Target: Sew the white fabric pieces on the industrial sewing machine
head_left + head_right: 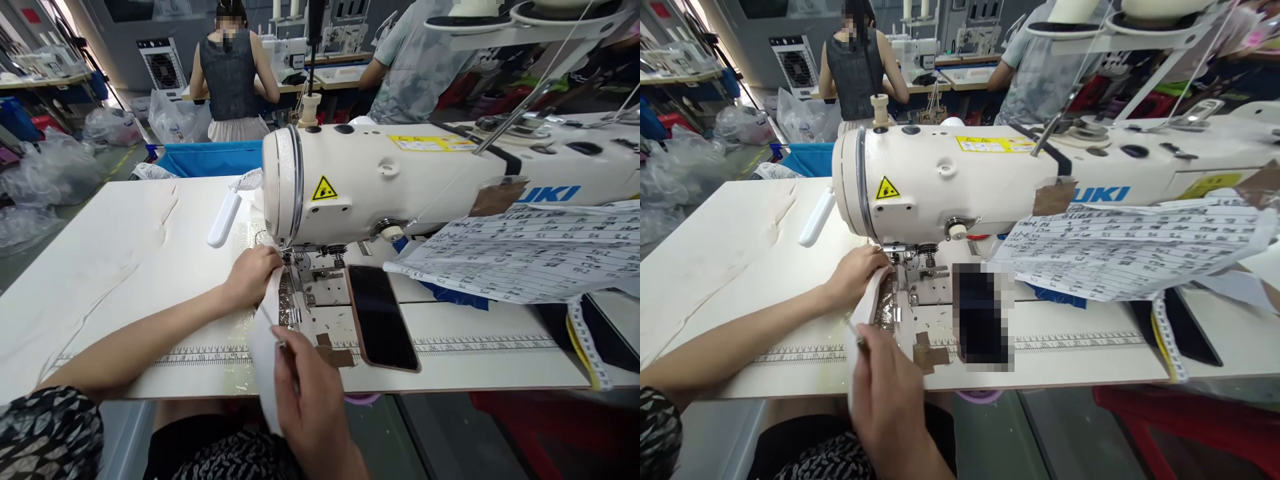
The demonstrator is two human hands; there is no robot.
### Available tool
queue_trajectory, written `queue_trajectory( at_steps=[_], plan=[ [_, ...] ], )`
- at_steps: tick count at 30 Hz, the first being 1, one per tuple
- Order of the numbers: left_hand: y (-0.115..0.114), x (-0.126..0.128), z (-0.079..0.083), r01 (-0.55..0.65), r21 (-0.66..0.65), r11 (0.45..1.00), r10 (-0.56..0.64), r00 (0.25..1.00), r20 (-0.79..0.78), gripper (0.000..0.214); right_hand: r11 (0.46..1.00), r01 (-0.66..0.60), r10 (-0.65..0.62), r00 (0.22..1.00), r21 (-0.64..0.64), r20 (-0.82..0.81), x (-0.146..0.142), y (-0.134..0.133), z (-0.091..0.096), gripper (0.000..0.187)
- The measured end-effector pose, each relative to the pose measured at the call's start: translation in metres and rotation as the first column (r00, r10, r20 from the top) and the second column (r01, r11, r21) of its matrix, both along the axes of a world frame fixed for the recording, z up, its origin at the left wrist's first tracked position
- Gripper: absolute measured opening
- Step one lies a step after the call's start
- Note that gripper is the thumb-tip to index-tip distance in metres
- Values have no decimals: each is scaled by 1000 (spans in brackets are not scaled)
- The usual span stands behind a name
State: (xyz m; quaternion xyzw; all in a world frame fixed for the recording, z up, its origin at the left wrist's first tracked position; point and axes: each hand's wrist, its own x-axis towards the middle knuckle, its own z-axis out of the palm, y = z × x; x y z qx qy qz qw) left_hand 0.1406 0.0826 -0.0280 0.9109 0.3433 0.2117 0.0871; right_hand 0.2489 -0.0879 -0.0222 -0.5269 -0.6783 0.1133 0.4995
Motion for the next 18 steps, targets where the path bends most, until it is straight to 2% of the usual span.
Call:
queue_trajectory(
  at_steps=[3, 6, 10, 18],
  plan=[
    [8, -7, -6, 79, -218, 973, -13, 958, 287, 18, 974, 195, -177, 973, -118, 145, 20, 3, -11, 24],
    [11, -10, -8, 156, -323, 933, -9, 910, 415, 22, 947, 307, -269, 917, -93, 295, 32, 14, -18, 31],
    [11, -10, -8, 168, -368, 914, 18, 893, 450, 24, 933, 358, -342, 860, 31, 378, 34, 30, -22, 31],
    [12, -10, -9, 161, -365, 917, 20, 895, 445, 25, 937, 341, -342, 857, 75, 385, 31, 39, -25, 31]
  ],
)
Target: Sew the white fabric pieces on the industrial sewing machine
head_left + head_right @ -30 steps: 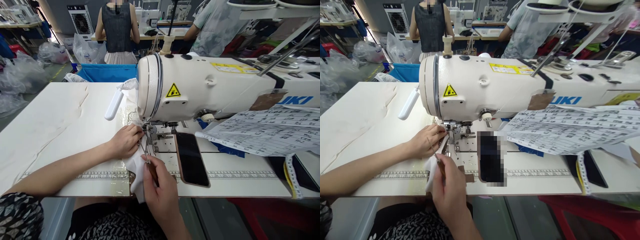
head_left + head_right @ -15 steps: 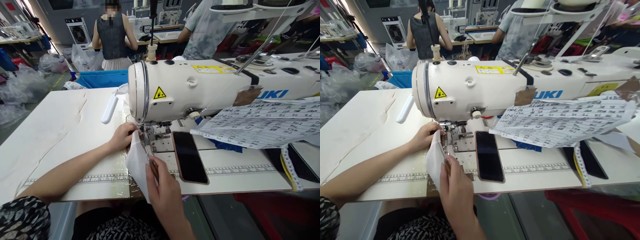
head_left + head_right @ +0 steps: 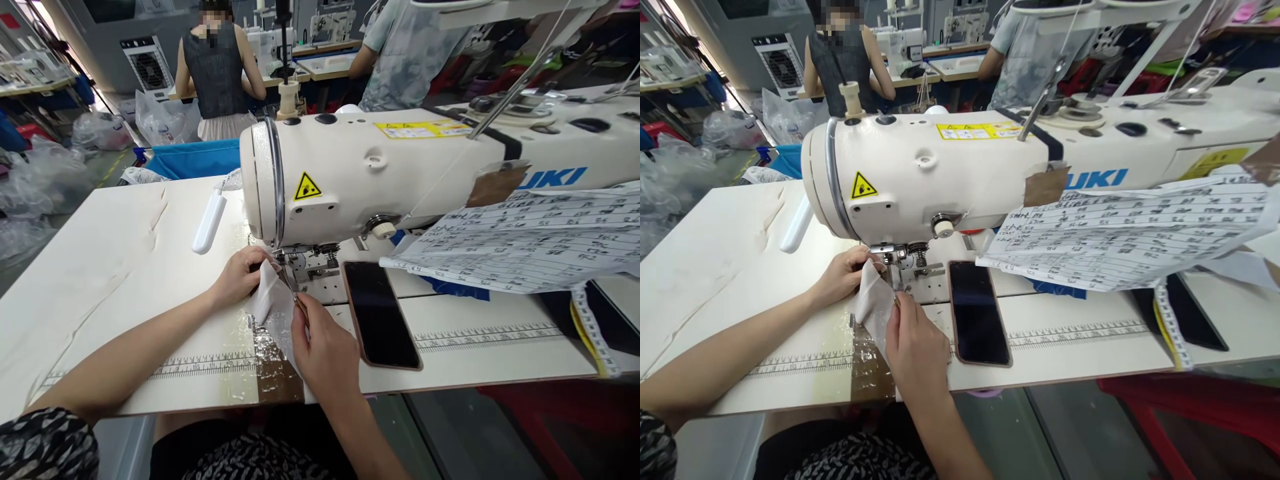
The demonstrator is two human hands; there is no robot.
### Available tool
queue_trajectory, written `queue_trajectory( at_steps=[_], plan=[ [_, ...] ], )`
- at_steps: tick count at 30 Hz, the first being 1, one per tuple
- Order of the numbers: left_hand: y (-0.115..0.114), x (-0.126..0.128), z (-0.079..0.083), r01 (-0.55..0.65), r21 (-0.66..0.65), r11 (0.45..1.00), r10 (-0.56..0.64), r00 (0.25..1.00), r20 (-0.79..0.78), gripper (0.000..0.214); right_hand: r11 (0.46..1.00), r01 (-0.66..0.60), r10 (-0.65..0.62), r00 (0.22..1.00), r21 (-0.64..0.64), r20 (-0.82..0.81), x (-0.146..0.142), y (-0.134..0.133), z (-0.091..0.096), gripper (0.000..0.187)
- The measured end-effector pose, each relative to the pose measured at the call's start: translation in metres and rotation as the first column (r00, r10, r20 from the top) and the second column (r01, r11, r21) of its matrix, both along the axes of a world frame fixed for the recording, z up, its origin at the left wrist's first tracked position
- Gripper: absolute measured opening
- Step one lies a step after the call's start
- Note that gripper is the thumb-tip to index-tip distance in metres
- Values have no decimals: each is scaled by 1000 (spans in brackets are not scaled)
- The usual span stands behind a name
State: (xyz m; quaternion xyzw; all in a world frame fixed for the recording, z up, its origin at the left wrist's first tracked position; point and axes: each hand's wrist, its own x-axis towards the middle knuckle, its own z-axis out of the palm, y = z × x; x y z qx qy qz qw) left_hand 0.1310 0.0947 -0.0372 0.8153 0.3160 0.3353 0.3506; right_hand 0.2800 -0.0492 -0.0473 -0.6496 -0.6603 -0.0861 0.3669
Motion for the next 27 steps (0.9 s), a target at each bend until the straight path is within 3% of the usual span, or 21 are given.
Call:
queue_trajectory(
  at_steps=[15, 21, 27],
  plan=[
    [-2, 2, 4, 0, 41, 999, 1, 999, -37, 23, 1000, 21, -20, 1000, -12, 23, -3, 2, 0, 32],
    [-2, 4, 1, -17, 206, 978, 50, 986, -157, 11, 998, 49, -47, 997, -36, 57, -5, 1, -4, 31],
    [-4, 6, 0, 9, 376, 926, 104, 955, -279, 19, 998, 56, -53, 996, -43, 75, -7, -1, -4, 33]
  ],
)
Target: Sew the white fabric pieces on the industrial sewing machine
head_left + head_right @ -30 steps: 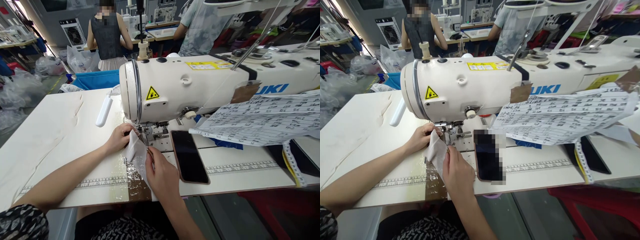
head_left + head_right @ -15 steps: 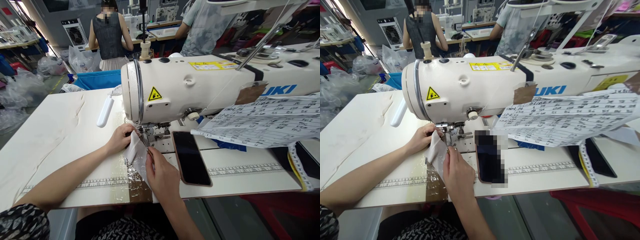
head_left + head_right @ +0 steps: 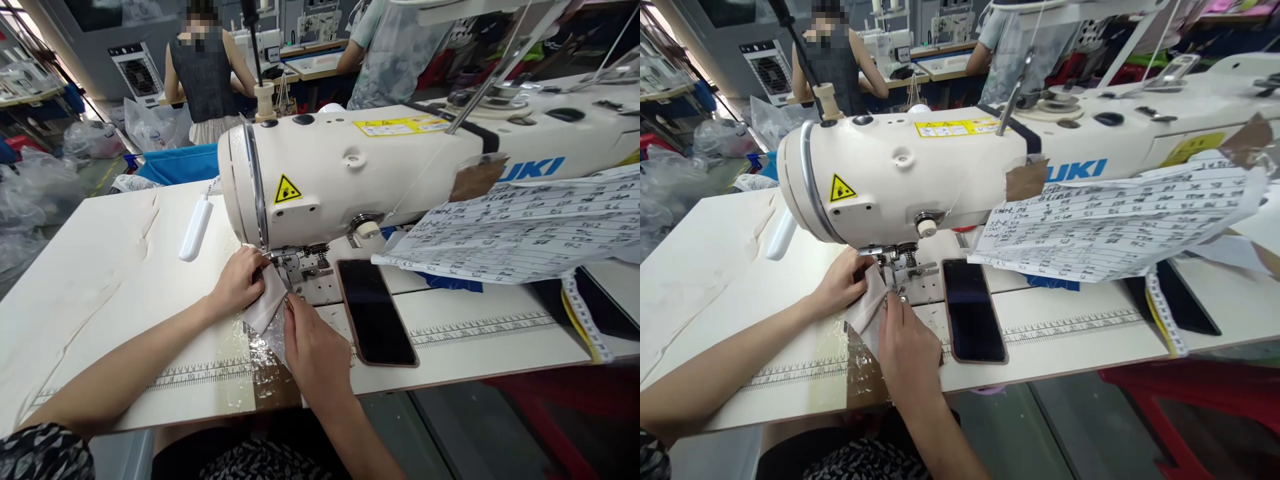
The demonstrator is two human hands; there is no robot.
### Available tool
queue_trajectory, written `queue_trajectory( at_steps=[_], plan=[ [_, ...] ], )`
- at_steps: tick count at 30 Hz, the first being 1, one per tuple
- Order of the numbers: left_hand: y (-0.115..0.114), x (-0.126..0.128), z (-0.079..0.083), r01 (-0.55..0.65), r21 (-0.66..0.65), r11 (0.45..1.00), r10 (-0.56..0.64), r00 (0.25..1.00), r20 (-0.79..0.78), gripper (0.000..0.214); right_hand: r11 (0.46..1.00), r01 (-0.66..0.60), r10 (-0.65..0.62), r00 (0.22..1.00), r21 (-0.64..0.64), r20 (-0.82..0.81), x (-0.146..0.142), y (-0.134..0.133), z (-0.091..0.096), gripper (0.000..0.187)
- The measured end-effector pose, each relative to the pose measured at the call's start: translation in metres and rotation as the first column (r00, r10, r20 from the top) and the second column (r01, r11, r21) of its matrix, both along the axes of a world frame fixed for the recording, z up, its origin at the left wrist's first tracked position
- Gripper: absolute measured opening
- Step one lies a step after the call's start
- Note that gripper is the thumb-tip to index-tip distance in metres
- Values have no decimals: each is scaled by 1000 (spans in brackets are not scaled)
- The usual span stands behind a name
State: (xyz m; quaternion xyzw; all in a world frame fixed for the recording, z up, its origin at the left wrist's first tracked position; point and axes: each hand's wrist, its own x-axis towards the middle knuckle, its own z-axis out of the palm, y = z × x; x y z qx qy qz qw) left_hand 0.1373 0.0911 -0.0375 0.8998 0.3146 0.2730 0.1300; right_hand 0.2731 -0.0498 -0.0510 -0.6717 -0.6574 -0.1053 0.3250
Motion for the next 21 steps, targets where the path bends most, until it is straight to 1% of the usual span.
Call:
queue_trajectory(
  at_steps=[2, 5, 7, 11, 14, 16, 18, 20, 21],
  plan=[
    [0, -1, 0, -2, -34, 999, 3, 1000, 23, 15, 1000, -11, 11, 1000, -11, 1, 1, -1, 1, 32],
    [1, -3, 0, 2, -172, 985, 14, 996, 91, 11, 1000, -8, 8, 1000, -14, -19, 2, -1, 0, 32],
    [2, -4, -2, -6, -235, 972, 35, 992, 122, 11, 1000, -6, 5, 999, -28, -32, 2, -1, 0, 31],
    [4, -5, -5, -49, -257, 965, 85, 988, 132, 12, 999, 13, -16, 998, -47, -59, 1, 0, 0, 32],
    [5, -4, -6, -55, -257, 965, 89, 988, 123, 13, 999, 22, -25, 998, -40, -59, 1, 1, -1, 32],
    [4, -5, -6, -51, -230, 972, 79, 990, 115, 12, 998, 27, -29, 998, -48, -47, 1, 2, -2, 31],
    [4, -5, -5, -29, -152, 988, 45, 994, 104, 10, 998, 36, -38, 999, -57, -36, 0, 2, -2, 31],
    [3, -5, -4, 26, 1, 1000, -26, 995, 94, 14, 998, 44, -45, 999, -51, -19, 0, 2, -2, 31],
    [2, -4, -4, 60, 94, 994, -67, 995, 80, 17, 998, 44, -44, 999, -46, -8, -1, 2, -2, 30]
  ],
)
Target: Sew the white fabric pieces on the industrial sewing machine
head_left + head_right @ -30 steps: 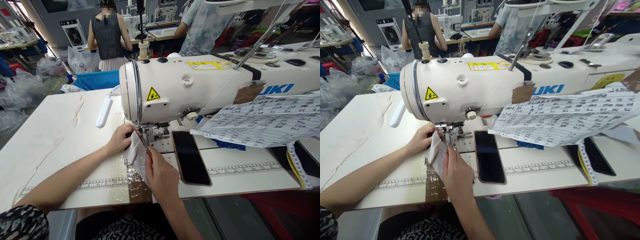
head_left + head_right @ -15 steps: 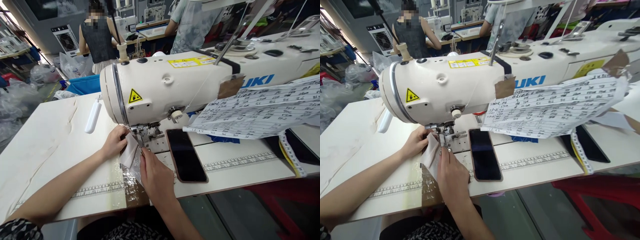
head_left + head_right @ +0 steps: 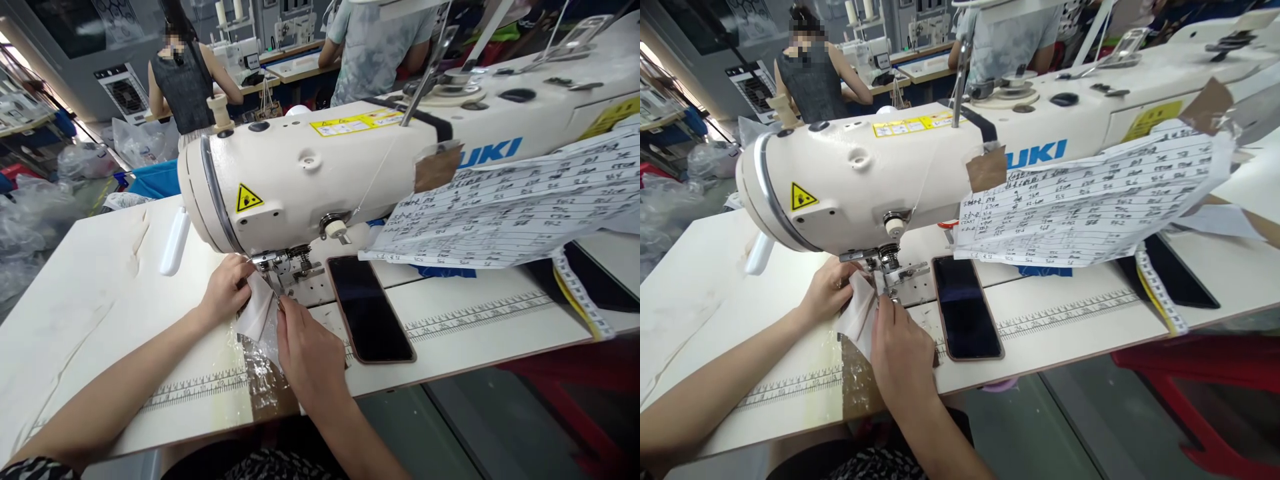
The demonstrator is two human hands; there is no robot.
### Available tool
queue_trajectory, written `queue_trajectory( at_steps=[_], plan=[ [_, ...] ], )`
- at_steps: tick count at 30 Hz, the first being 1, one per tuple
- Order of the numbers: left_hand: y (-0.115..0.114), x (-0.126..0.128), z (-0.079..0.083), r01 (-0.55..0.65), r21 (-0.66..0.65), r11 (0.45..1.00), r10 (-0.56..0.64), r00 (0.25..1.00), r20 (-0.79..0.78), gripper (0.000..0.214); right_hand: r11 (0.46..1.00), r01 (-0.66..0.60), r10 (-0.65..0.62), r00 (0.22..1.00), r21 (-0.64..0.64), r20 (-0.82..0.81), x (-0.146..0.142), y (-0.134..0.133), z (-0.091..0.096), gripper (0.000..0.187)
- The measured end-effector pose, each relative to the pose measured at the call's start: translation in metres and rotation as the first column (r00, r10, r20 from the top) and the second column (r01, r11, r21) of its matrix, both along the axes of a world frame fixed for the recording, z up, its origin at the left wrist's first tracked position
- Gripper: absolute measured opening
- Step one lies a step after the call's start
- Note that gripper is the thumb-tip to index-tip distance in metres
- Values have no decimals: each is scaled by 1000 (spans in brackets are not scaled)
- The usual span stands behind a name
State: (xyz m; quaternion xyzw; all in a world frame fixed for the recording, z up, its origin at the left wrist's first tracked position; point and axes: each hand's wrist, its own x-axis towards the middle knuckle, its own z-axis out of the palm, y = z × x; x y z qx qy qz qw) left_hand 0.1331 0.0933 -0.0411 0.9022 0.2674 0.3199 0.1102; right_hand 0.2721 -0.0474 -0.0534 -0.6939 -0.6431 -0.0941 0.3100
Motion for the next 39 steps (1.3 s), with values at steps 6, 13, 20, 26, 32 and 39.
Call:
queue_trajectory(
  at_steps=[6, 13, 20, 26, 32, 39],
  plan=[
    [-4, 1, 9, 149, 238, 960, -115, 982, -150, 24, 1000, 19, -20, 999, 12, 36, -3, -4, 4, 30],
    [-12, -7, 26, 233, 55, 971, -205, 929, -306, 35, 982, -178, 156, 951, -60, -267, 5, -65, 0, 21],
    [-37, 2, 16, 74, 142, 987, -17, 930, -368, 35, 977, -167, 125, 953, -136, -277, 9, -97, -11, 21],
    [-46, -8, 6, 99, 127, 987, -49, 936, -350, 44, 959, -233, 198, 958, -161, -208, 16, -88, 1, 19],
    [-45, -11, 5, 99, 119, 988, -53, 938, -342, 45, 958, -238, 215, 966, -159, -147, 16, -84, 7, 20],
    [-45, -9, 4, 95, 93, 991, -49, 913, -404, 48, 970, -197, 191, 980, -144, -50, 13, -72, 16, 27]
  ],
)
